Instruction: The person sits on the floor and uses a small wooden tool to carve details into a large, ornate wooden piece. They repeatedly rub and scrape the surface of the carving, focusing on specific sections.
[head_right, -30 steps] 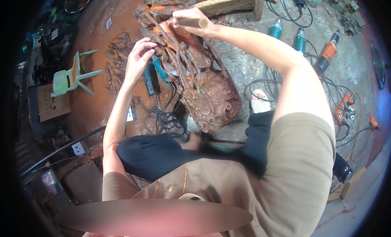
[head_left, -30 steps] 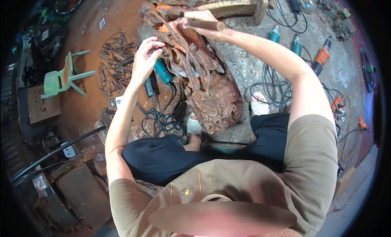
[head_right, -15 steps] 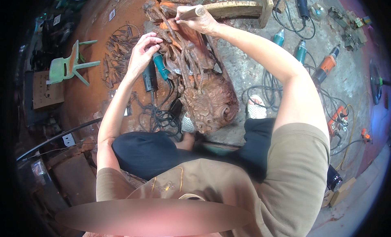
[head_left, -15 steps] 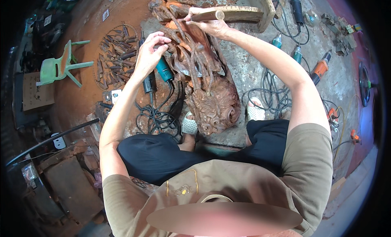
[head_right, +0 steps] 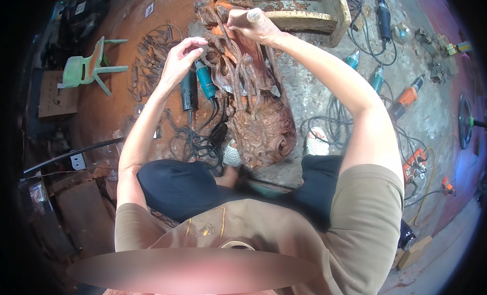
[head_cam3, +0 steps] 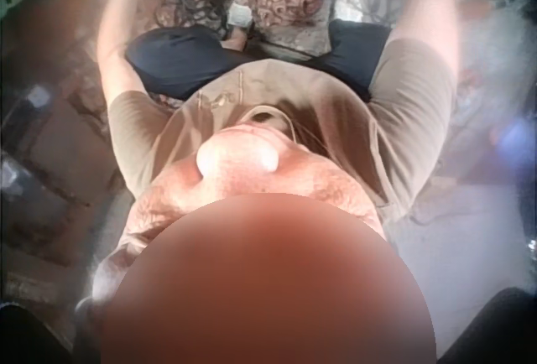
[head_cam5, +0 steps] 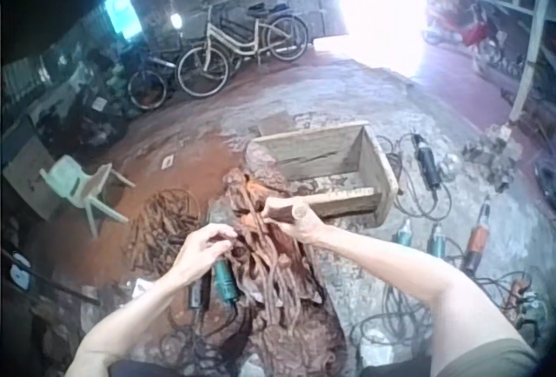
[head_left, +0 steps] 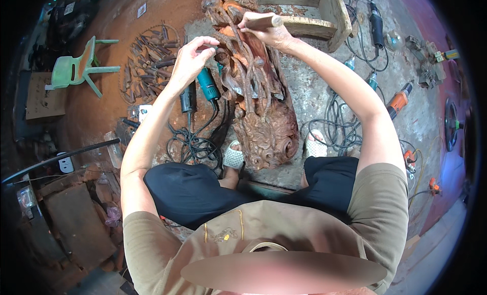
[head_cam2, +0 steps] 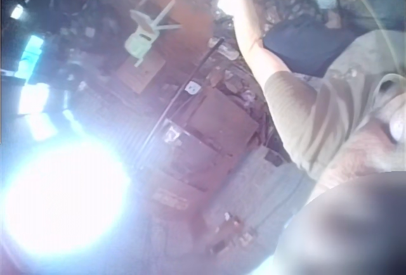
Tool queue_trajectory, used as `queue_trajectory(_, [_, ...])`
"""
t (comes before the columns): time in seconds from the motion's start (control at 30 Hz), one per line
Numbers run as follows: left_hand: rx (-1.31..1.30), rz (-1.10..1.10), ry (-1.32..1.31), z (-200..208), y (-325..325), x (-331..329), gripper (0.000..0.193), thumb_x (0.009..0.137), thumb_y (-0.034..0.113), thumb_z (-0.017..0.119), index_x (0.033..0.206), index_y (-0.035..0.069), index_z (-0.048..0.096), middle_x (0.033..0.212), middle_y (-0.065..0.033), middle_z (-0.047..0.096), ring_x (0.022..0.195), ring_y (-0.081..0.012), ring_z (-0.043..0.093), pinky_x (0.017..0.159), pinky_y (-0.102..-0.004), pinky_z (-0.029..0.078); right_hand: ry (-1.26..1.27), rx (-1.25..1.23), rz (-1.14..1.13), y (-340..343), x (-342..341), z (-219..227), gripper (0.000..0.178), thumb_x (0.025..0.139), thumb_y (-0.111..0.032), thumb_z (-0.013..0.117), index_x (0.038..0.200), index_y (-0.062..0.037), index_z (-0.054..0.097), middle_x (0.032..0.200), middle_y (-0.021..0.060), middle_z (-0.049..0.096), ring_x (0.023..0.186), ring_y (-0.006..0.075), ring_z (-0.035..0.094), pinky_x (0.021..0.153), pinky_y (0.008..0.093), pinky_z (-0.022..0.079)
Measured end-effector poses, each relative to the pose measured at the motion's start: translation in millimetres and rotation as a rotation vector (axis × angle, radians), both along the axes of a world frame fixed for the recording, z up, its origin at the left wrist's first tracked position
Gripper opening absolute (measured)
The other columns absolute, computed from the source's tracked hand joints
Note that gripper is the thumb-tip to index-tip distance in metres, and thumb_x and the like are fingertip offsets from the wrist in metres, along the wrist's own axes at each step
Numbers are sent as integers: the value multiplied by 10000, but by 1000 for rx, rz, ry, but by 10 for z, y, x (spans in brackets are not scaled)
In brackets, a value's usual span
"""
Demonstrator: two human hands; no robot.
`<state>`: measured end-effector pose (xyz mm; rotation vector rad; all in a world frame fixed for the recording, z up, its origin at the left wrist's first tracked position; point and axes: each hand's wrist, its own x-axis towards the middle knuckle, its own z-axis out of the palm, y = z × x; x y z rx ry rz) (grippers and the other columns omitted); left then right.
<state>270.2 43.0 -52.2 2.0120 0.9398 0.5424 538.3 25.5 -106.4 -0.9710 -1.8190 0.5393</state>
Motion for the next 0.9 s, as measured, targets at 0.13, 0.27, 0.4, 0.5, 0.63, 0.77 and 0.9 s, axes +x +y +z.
queue_trajectory(0.13, [29, 42, -61, 50, -25, -61, 219, 900, 112, 600, 1099, 43, 663, 1028, -25, 648, 894, -106, 582, 833, -275, 469, 73, 91, 231, -193, 48, -62, 91, 861, -1, 647, 946, -6, 616, 827, 90, 655, 838, 228, 655, 793, 331, 517])
queue_trajectory(0.27, [42, 65, -58, 216, -34, -58, 246, 905, 134, 621, 1137, 61, 661, 1009, -15, 643, 873, -93, 571, 803, -262, 475, -10, -388, 71, -447, 180, -22, 81, 890, -41, 668, 960, -35, 627, 878, 29, 649, 899, 123, 634, 842, 301, 516])
queue_trajectory(0.4, [71, -9, -139, 390, -201, 295, 450, 869, 191, 708, 1285, 77, 576, 1005, -8, 615, 842, -98, 559, 762, -242, 477, -96, 1, 22, -247, 129, 177, 106, 878, -39, 668, 975, -21, 629, 906, 58, 671, 843, 166, 658, 785, 315, 536])
queue_trajectory(0.5, [169, -30, -213, 586, -365, 487, 411, 877, 149, 728, 1256, 74, 590, 1149, -41, 661, 1005, -111, 622, 892, -267, 489, -549, 187, -130, -109, -191, 417, 268, 815, -90, 630, 1082, -79, 649, 1045, 126, 679, 899, 309, 681, 791, 385, 552])
queue_trajectory(0.63, [106, 46, -383, 563, -160, 409, 206, 886, 125, 721, 1073, 54, 672, 990, -40, 695, 908, -133, 665, 822, -273, 541, -676, 153, -198, 11, -209, 594, 279, 850, -150, 619, 1125, -103, 621, 1051, 104, 679, 914, 301, 680, 774, 380, 555])
queue_trajectory(0.77, [96, 155, -342, 646, 5, 147, 150, 880, 107, 716, 1018, 57, 685, 949, -32, 716, 878, -103, 658, 827, -252, 520, -268, 146, -230, -119, 42, 863, 243, 898, -178, 659, 1132, -115, 672, 969, 67, 709, 849, 172, 691, 759, 262, 531])
queue_trajectory(0.9, [142, 199, -274, 493, -42, 130, 159, 850, 80, 739, 1002, 74, 695, 950, -15, 714, 881, -99, 658, 819, -241, 524, 296, -137, 3, -671, -74, 1454, 281, 833, -227, 763, 1062, -71, 711, 935, 90, 723, 821, 129, 657, 776, 288, 519])
